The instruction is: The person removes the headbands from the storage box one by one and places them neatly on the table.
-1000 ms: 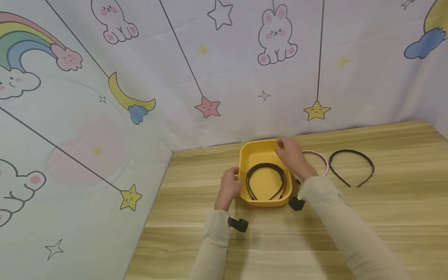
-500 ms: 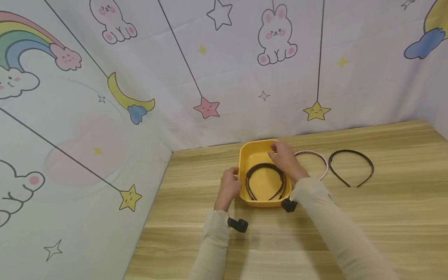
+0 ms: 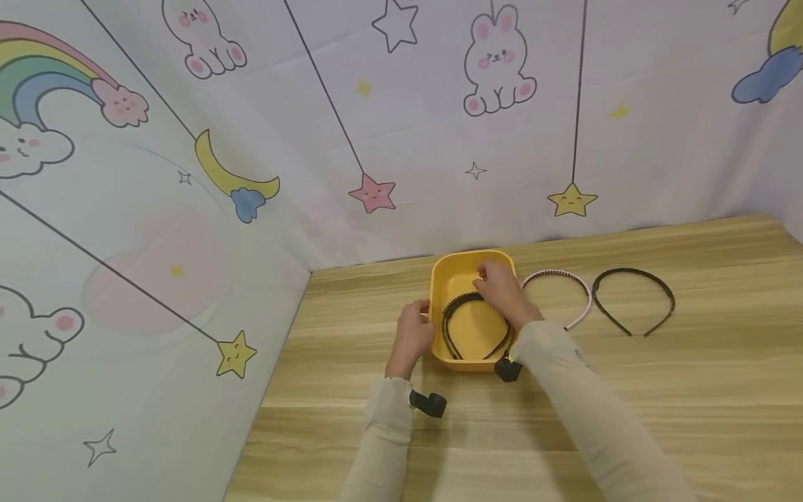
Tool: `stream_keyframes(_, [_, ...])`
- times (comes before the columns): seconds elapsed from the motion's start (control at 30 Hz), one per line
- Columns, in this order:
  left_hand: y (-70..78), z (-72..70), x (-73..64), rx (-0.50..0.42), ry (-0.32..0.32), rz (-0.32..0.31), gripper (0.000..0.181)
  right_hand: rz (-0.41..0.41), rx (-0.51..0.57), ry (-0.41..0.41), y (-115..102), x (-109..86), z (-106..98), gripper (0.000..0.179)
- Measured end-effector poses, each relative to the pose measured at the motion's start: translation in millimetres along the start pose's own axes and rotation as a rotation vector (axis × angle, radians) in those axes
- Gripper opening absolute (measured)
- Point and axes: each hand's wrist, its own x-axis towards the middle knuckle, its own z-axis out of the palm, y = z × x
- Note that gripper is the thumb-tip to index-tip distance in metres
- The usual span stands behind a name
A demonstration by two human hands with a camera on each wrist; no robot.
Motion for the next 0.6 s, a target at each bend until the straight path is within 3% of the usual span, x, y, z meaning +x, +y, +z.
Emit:
stream_keyframes(0.27, [-0.2,-0.1,0.0,-0.003,0.005,0.005,0.051,0.053,0.014,-0.074,4,2.9,8,0.04])
stream_keyframes(0.6, [-0.1,0.1,-0.2,0.021,0.009,0.008,0.05,0.053,-0.076,-0.105,6,4.8,14,0.042])
